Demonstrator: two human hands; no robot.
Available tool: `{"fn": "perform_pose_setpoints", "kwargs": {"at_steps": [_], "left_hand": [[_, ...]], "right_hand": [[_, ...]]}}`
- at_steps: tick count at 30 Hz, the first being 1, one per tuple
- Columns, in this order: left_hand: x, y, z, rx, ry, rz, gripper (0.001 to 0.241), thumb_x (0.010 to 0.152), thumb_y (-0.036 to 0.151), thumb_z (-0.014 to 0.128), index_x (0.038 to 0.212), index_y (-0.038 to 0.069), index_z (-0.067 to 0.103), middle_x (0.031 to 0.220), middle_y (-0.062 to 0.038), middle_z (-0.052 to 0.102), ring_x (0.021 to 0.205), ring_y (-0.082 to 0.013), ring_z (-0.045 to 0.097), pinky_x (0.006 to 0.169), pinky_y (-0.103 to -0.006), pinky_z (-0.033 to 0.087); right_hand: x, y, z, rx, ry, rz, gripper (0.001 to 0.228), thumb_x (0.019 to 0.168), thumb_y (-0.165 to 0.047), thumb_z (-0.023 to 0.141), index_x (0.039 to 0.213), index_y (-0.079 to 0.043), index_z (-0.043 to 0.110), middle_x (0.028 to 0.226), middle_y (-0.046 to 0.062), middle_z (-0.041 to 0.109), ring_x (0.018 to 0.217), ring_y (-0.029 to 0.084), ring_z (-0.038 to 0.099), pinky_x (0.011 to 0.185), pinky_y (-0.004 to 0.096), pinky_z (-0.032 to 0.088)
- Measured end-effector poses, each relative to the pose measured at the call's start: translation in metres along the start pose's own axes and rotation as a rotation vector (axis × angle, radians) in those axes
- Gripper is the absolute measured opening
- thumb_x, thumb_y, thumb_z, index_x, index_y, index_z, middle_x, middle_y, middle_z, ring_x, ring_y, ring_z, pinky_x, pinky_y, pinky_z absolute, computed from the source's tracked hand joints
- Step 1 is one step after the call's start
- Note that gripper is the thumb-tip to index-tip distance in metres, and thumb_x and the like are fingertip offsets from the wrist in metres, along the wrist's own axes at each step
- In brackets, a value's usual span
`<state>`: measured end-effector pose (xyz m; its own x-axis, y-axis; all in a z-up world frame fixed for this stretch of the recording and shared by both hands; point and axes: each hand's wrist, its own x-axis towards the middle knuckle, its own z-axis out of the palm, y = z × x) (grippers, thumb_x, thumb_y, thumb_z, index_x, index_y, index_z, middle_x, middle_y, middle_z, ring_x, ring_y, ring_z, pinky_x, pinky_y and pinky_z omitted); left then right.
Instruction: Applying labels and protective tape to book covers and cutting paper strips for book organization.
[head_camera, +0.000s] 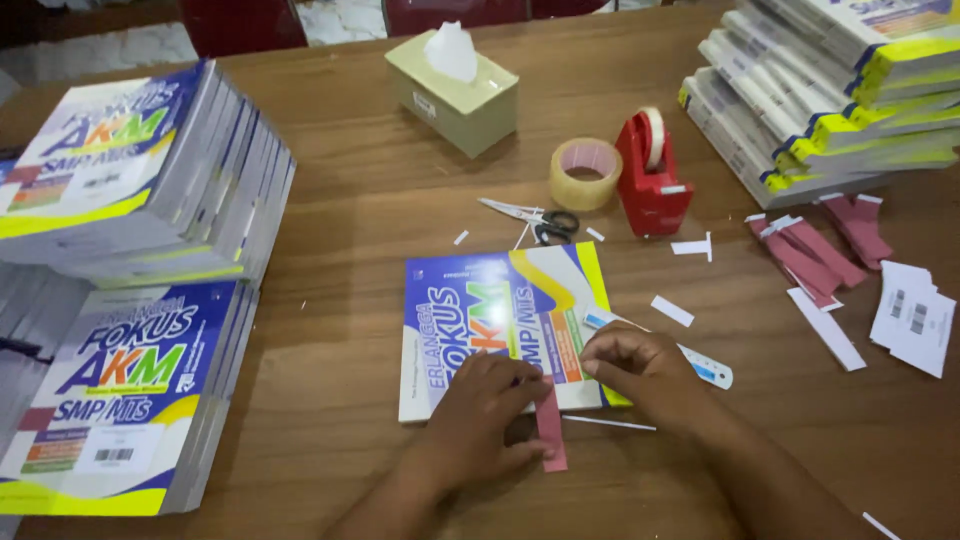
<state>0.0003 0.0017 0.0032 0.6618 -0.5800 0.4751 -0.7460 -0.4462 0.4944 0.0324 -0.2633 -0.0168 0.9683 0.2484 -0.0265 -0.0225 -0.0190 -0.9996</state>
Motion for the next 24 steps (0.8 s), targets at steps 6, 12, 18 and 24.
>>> {"fn": "perform_pose_setpoints", "kwargs": {"at_steps": [6, 12, 18, 24], "left_hand": [[0.0, 0.005, -0.004, 0.012, -0.01, -0.013, 0.06, 0.067, 0.029, 0.088, 0.118, 0.005, 0.068, 0.123, -0.01, 0.063, 0.111, -0.0293, 0.056, 0.1, -0.0464, 0.04], [-0.003, 0.0, -0.001, -0.008, 0.009, -0.011, 0.06, 0.069, 0.031, 0.087, 0.12, 0.005, 0.068, 0.124, -0.011, 0.063, 0.112, -0.0303, 0.055, 0.1, -0.0474, 0.04], [-0.002, 0.0, -0.001, 0.018, -0.017, -0.027, 0.062, 0.068, 0.033, 0.086, 0.121, 0.005, 0.069, 0.124, -0.01, 0.064, 0.111, -0.0297, 0.056, 0.101, -0.0469, 0.039], [-0.002, 0.002, -0.002, 0.018, -0.024, -0.033, 0.058, 0.068, 0.032, 0.088, 0.117, 0.007, 0.07, 0.122, -0.009, 0.063, 0.111, -0.0282, 0.055, 0.1, -0.0455, 0.039]], "right_hand": [[-0.01, -0.018, 0.011, -0.267, -0.164, 0.126, 0.015, 0.088, -0.009, 0.073, 0.1, -0.004, 0.08, 0.087, 0.004, 0.073, 0.077, 0.013, 0.062, 0.069, 0.027, 0.05], [-0.009, -0.025, 0.014, -0.502, -0.237, -0.068, 0.009, 0.088, -0.014, 0.07, 0.091, -0.009, 0.078, 0.095, -0.002, 0.076, 0.083, 0.013, 0.067, 0.074, 0.027, 0.053], [-0.011, -0.031, 0.018, -0.553, -0.245, 0.001, 0.012, 0.089, -0.016, 0.072, 0.094, -0.01, 0.08, 0.094, -0.003, 0.077, 0.078, 0.012, 0.066, 0.068, 0.025, 0.051], [-0.011, -0.037, 0.025, -0.622, -0.239, 0.099, 0.013, 0.088, -0.015, 0.067, 0.096, -0.013, 0.076, 0.092, -0.002, 0.076, 0.079, 0.012, 0.067, 0.069, 0.027, 0.052]]}}
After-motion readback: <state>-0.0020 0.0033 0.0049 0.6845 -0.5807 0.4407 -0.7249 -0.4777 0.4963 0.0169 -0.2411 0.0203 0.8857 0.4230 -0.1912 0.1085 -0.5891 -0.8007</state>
